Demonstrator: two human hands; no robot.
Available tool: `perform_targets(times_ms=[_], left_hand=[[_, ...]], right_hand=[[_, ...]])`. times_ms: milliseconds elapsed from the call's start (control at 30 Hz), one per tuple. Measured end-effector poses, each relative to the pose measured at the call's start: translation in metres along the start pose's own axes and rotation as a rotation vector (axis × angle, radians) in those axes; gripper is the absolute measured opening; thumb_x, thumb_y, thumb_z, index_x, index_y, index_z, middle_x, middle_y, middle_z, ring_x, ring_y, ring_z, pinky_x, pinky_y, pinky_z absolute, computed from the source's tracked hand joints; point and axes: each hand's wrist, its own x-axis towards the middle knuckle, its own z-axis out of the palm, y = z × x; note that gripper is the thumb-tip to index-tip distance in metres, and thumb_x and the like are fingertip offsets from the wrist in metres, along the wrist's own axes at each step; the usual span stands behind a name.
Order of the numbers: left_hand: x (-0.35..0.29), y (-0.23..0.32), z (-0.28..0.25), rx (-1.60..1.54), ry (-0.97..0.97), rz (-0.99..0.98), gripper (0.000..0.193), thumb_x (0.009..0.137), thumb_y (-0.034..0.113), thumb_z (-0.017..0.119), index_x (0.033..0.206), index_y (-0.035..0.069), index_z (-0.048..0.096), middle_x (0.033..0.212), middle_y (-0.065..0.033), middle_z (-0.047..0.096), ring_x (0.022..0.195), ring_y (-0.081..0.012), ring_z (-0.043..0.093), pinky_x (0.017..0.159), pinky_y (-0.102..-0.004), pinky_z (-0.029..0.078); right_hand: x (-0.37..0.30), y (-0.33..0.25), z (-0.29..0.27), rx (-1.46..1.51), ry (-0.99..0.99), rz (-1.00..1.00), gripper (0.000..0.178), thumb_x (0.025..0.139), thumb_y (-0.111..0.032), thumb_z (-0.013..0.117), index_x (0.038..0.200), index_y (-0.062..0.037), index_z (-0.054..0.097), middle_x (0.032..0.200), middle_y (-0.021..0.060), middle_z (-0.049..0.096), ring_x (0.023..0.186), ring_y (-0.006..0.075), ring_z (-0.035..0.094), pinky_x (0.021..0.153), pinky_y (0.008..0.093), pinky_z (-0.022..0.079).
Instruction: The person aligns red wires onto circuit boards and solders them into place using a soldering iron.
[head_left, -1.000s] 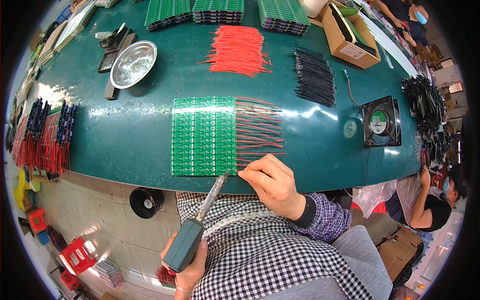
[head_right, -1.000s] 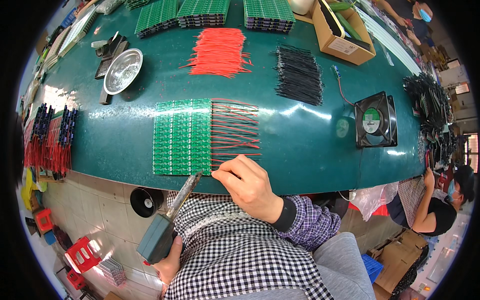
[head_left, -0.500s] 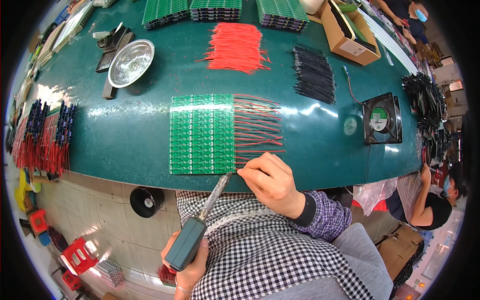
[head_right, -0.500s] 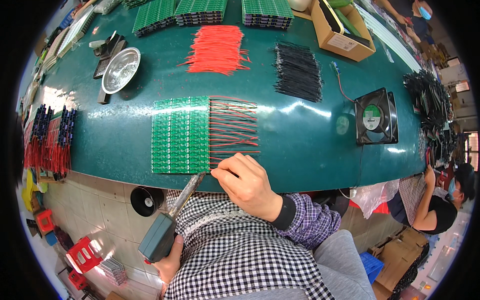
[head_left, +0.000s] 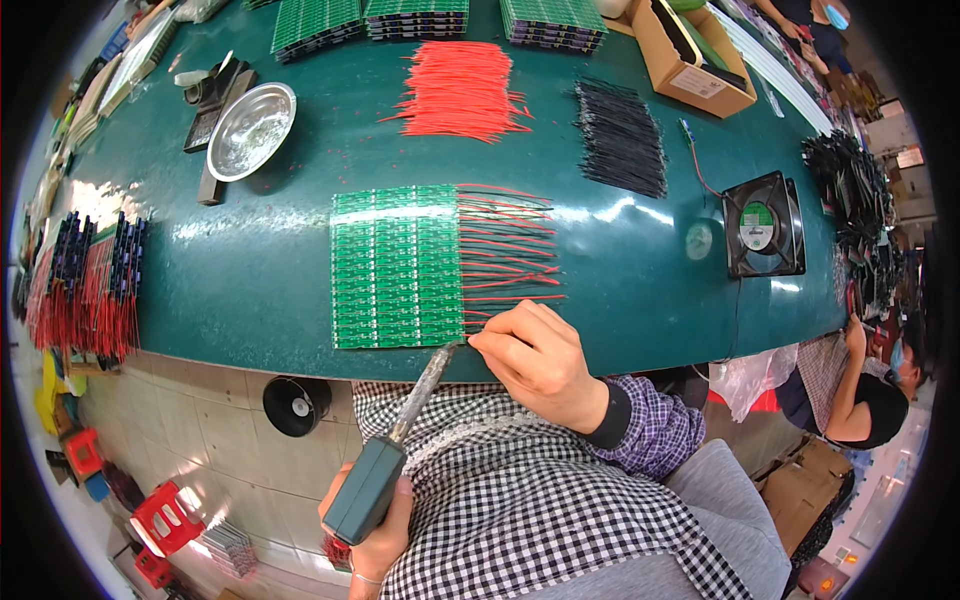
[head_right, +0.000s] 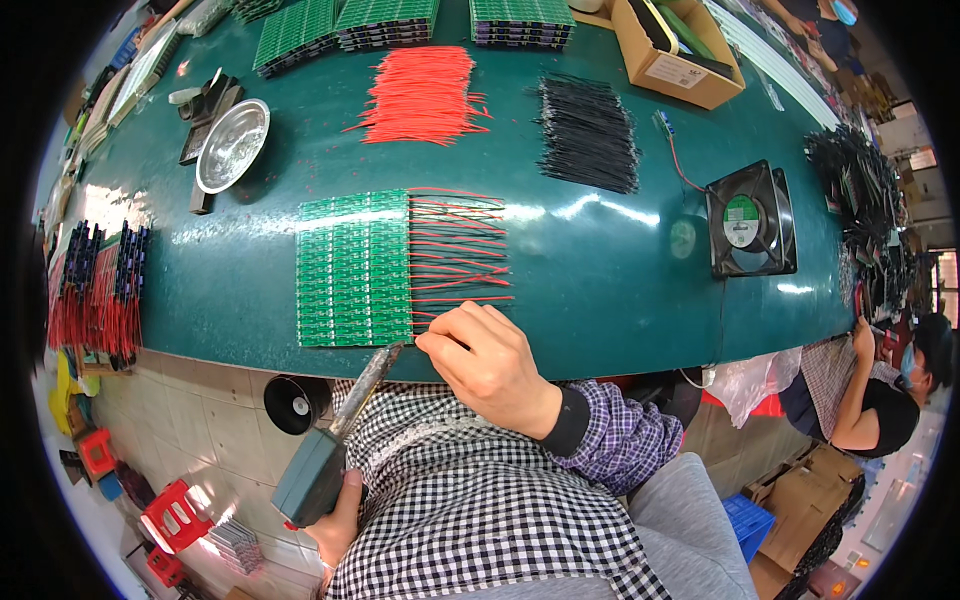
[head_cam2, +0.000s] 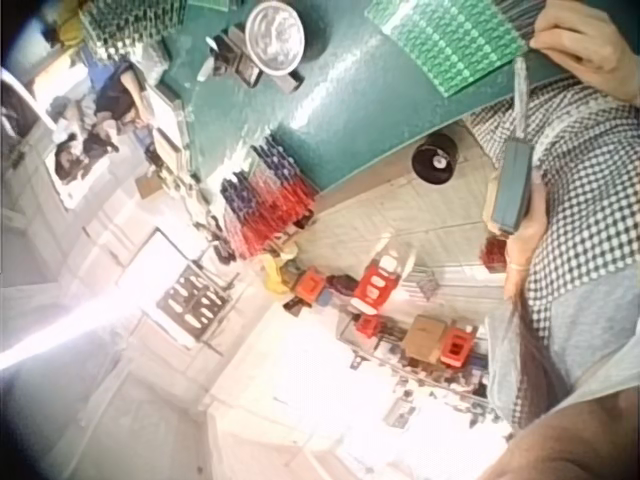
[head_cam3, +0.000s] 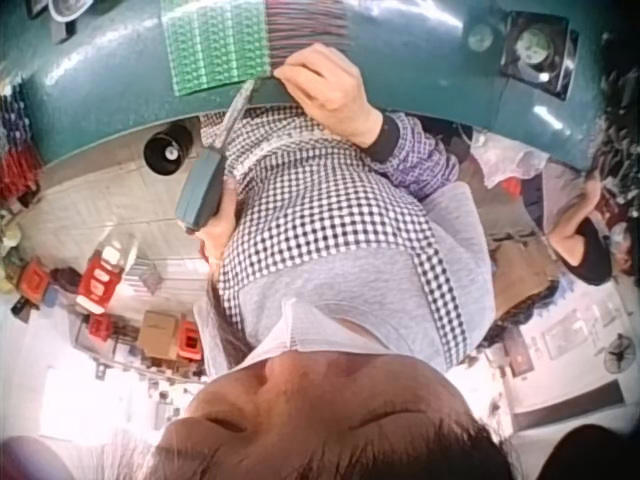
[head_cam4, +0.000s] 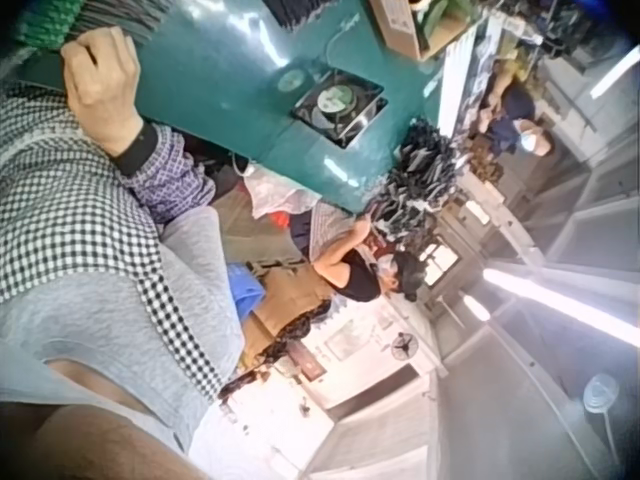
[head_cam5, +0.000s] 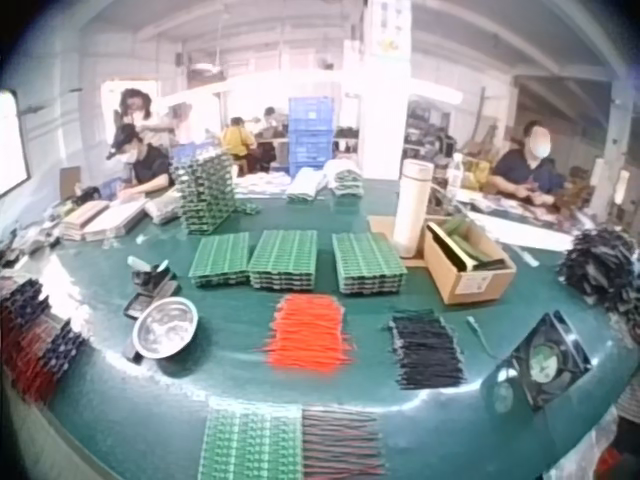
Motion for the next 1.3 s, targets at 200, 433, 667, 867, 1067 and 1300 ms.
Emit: perform_targets(times_ms=[200, 433, 667, 867, 1067, 1300], left_hand=[[-0.02, -0.02, -0.009, -0.045, 0.031, -0.117, 0.034, 0.076, -0.001, 0.082, 0.108, -0.004, 0.068, 0.093, -0.0082, 0.068, 0.076, -0.0164, 0.063, 0.07, -0.0295, 0.051], [-0.013, -0.003, 0.002, -0.094, 0.187, -0.193, 0.03, 0.072, 0.011, 0.085, 0.094, -0.001, 0.069, 0.085, -0.0092, 0.066, 0.072, -0.0215, 0.062, 0.064, -0.0329, 0.049], [-0.007, -0.011, 0.004, 0.02, 0.121, -0.022, 0.027, 0.069, 0.007, 0.084, 0.089, -0.003, 0.07, 0.08, -0.0111, 0.066, 0.063, -0.0216, 0.062, 0.059, -0.0324, 0.049], [-0.004, -0.008, 0.005, 0.011, 0.084, -0.036, 0.025, 0.069, 0.005, 0.082, 0.088, -0.004, 0.069, 0.078, -0.0115, 0.066, 0.063, -0.0216, 0.062, 0.059, -0.0324, 0.049], [-0.003, -0.008, 0.006, -0.003, 0.073, -0.005, 0.024, 0.071, 0.005, 0.081, 0.089, -0.004, 0.069, 0.078, -0.0116, 0.065, 0.062, -0.0219, 0.061, 0.058, -0.0322, 0.049], [-0.01, -0.008, 0.002, -0.014, 0.092, -0.075, 0.025, 0.072, 0.006, 0.082, 0.091, -0.004, 0.069, 0.081, -0.0107, 0.066, 0.067, -0.0203, 0.062, 0.061, -0.0321, 0.049]], right_hand=[[-0.001, 0.0, -0.001, -0.013, 0.004, 0.004, 0.026, 0.068, 0.008, 0.079, 0.091, -0.0009, 0.069, 0.083, 0.0069, 0.064, 0.068, 0.0205, 0.06, 0.058, 0.0319, 0.046], [-0.002, -0.003, 0.0, -0.017, 0.019, 0.019, 0.025, 0.068, 0.006, 0.08, 0.089, -0.0025, 0.07, 0.083, 0.0052, 0.064, 0.067, 0.0194, 0.058, 0.057, 0.0319, 0.044], [-0.002, -0.002, 0.0, -0.023, 0.023, 0.024, 0.024, 0.068, 0.005, 0.08, 0.089, -0.0027, 0.07, 0.083, 0.0047, 0.064, 0.067, 0.019, 0.058, 0.057, 0.0317, 0.044], [-0.002, -0.003, -0.001, -0.014, -0.003, 0.033, 0.019, 0.073, 0.002, 0.076, 0.09, -0.0017, 0.068, 0.085, 0.0063, 0.062, 0.07, 0.0209, 0.059, 0.06, 0.0328, 0.045], [-0.002, -0.003, -0.001, -0.014, 0.004, 0.028, 0.018, 0.074, 0.002, 0.076, 0.09, -0.0014, 0.067, 0.085, 0.0064, 0.062, 0.071, 0.0209, 0.059, 0.06, 0.0327, 0.044], [-0.001, -0.002, 0.0, -0.015, 0.024, 0.026, 0.024, 0.069, 0.005, 0.08, 0.089, -0.0026, 0.07, 0.082, 0.0051, 0.063, 0.067, 0.0192, 0.059, 0.057, 0.0319, 0.044]])
